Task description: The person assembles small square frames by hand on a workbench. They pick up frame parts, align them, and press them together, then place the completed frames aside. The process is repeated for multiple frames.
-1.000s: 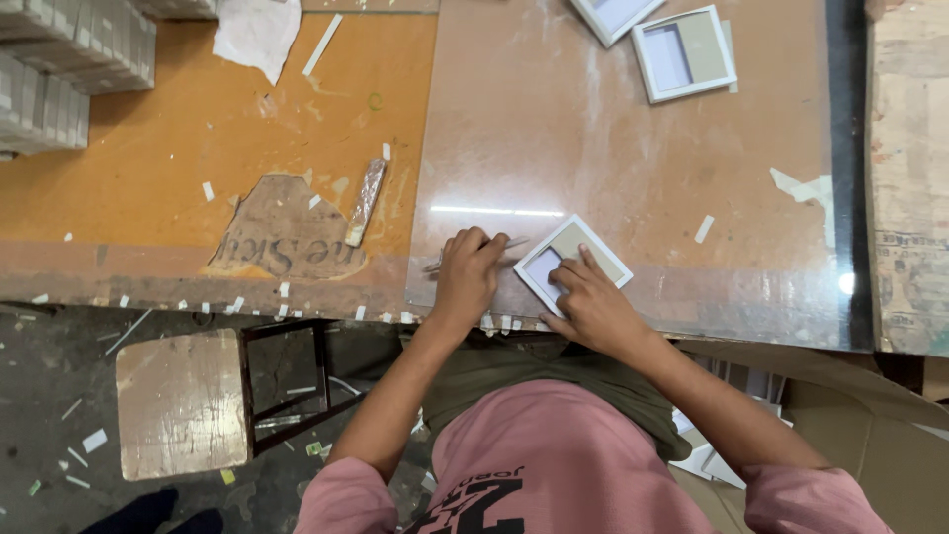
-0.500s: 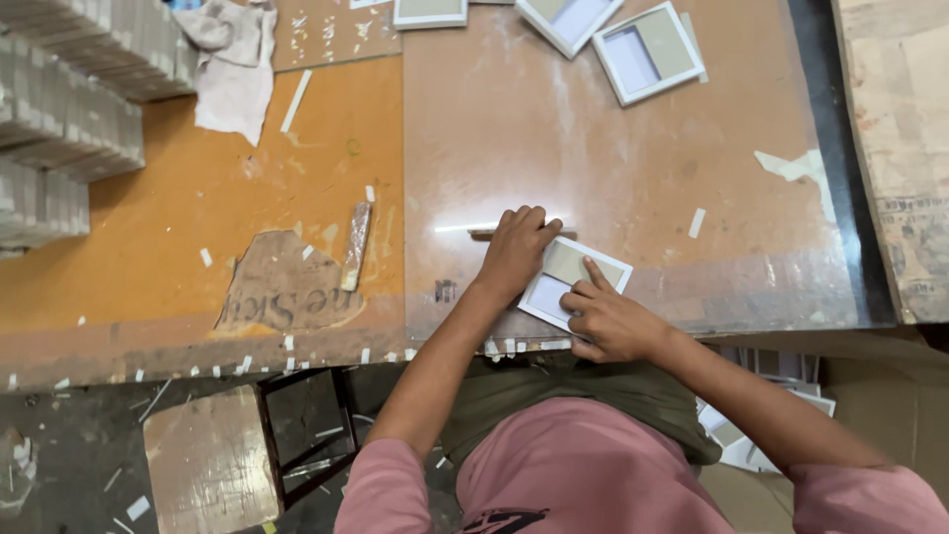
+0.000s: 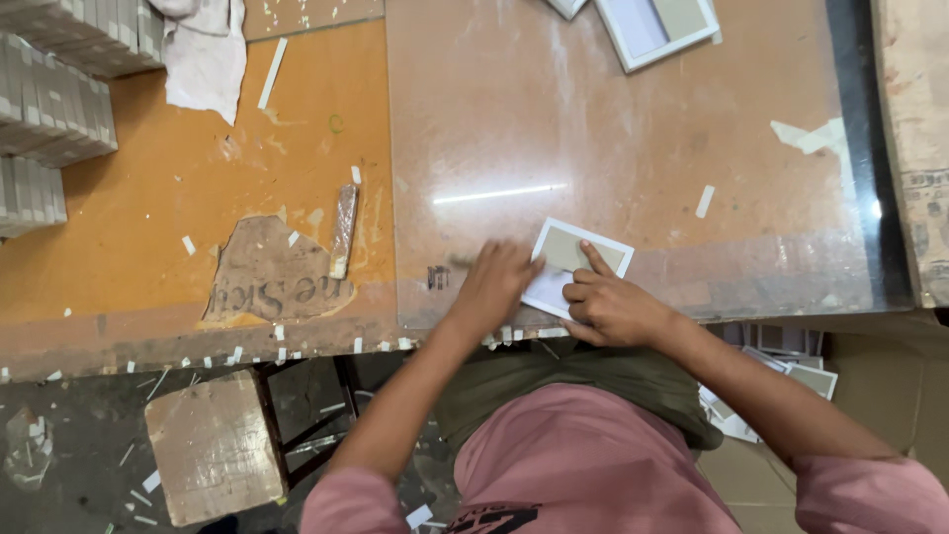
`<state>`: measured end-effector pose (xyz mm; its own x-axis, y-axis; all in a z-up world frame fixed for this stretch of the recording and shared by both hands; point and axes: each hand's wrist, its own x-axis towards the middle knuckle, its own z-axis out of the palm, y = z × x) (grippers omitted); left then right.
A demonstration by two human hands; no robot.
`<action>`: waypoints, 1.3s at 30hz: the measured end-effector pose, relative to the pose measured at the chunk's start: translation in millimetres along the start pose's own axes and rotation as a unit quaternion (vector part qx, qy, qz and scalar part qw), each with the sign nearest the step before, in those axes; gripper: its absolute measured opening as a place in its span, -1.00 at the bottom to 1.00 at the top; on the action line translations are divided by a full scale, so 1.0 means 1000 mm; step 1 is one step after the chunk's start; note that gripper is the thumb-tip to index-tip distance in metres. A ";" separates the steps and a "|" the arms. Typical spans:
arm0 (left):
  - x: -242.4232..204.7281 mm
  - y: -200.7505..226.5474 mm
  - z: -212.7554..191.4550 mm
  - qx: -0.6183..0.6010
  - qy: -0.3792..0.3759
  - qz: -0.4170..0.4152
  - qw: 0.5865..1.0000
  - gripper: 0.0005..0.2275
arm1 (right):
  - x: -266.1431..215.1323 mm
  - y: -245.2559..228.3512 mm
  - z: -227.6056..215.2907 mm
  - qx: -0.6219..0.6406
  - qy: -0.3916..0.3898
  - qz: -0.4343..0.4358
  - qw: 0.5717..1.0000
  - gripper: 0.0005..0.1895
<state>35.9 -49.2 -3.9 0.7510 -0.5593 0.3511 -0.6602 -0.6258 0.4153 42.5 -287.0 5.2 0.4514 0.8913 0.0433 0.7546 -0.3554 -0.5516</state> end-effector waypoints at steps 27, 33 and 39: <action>-0.022 0.017 -0.012 -0.001 0.063 -0.196 0.978 -0.69 | -0.011 -0.007 -0.019 -0.038 -0.003 0.118 0.992 -0.19; -0.073 0.057 0.002 -0.041 0.035 -0.161 0.986 -0.59 | -0.012 -0.011 -0.017 -0.011 0.055 0.120 0.991 -0.24; -0.129 0.109 0.010 -0.179 0.002 -0.316 0.932 -0.79 | 0.001 -0.014 -0.011 -0.086 0.016 0.064 0.994 -0.70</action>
<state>-133.3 -50.6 -12.5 0.9890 -0.1370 -0.0552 -0.0400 -0.6079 0.7930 37.9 -284.1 22.3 0.5622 0.8270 0.0090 0.7588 -0.5114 -0.4034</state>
